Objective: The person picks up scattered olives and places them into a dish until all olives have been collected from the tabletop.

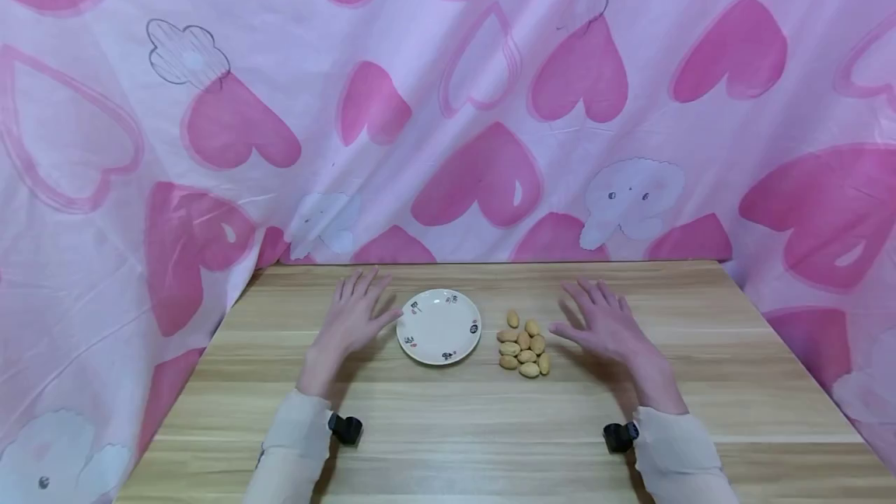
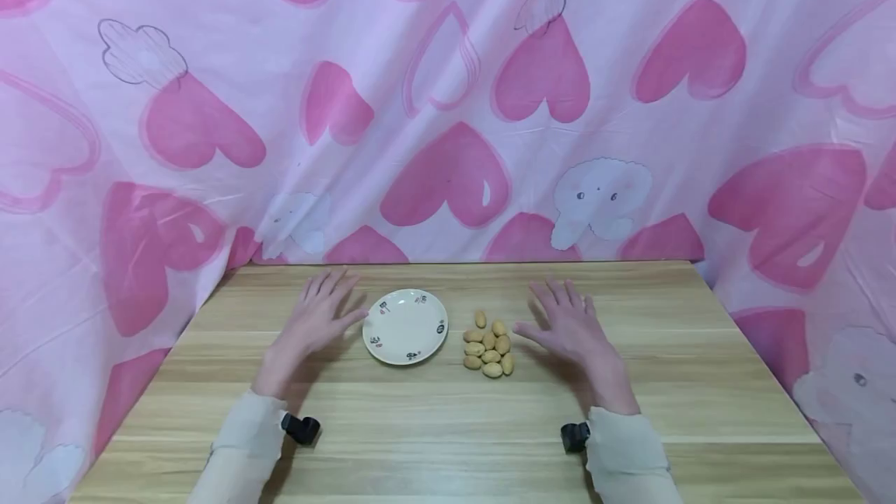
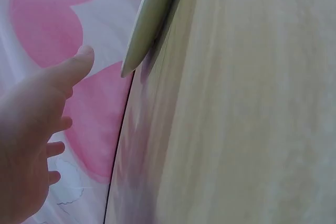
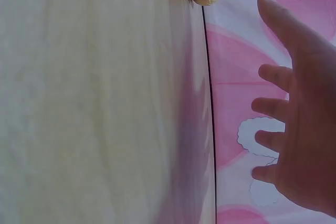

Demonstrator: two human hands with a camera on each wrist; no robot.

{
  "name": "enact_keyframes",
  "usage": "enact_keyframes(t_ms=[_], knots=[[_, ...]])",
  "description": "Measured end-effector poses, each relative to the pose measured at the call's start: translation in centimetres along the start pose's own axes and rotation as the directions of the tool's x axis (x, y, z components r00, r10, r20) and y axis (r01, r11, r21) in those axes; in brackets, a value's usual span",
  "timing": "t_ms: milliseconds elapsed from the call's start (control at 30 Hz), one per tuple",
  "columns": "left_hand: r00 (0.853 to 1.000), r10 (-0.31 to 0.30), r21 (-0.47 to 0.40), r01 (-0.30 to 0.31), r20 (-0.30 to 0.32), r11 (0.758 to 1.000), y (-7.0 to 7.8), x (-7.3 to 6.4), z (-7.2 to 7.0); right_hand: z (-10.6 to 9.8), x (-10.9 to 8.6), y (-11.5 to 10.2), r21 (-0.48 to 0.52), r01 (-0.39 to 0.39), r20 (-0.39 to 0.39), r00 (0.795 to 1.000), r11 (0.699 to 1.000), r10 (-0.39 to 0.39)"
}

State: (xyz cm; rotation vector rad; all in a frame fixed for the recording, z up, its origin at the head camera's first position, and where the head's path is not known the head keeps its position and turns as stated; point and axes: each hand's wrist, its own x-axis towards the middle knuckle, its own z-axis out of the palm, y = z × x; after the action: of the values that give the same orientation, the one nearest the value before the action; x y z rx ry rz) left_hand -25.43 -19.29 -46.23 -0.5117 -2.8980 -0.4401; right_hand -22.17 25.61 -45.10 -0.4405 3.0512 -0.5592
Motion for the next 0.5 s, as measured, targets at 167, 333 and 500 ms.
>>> enact_keyframes(t_ms=[167,333,500], knots=[[0.999,0.0,-0.029,0.001,0.033,1.0,-0.37,-0.18,0.11,0.2,0.64,-0.6,0.043,0.066,0.006,0.998,0.997,-0.066],[0.999,0.022,-0.067,-0.02,0.034,0.998,-0.5,-0.37,0.51,0.07,1.01,-0.7,0.067,0.083,-0.006,0.997,0.994,-0.083],[0.998,0.02,-0.134,-0.012,0.054,0.991,0.12,-0.28,0.86,0.15,1.0,-0.07,0.236,0.083,0.01,0.996,0.968,-0.088]])
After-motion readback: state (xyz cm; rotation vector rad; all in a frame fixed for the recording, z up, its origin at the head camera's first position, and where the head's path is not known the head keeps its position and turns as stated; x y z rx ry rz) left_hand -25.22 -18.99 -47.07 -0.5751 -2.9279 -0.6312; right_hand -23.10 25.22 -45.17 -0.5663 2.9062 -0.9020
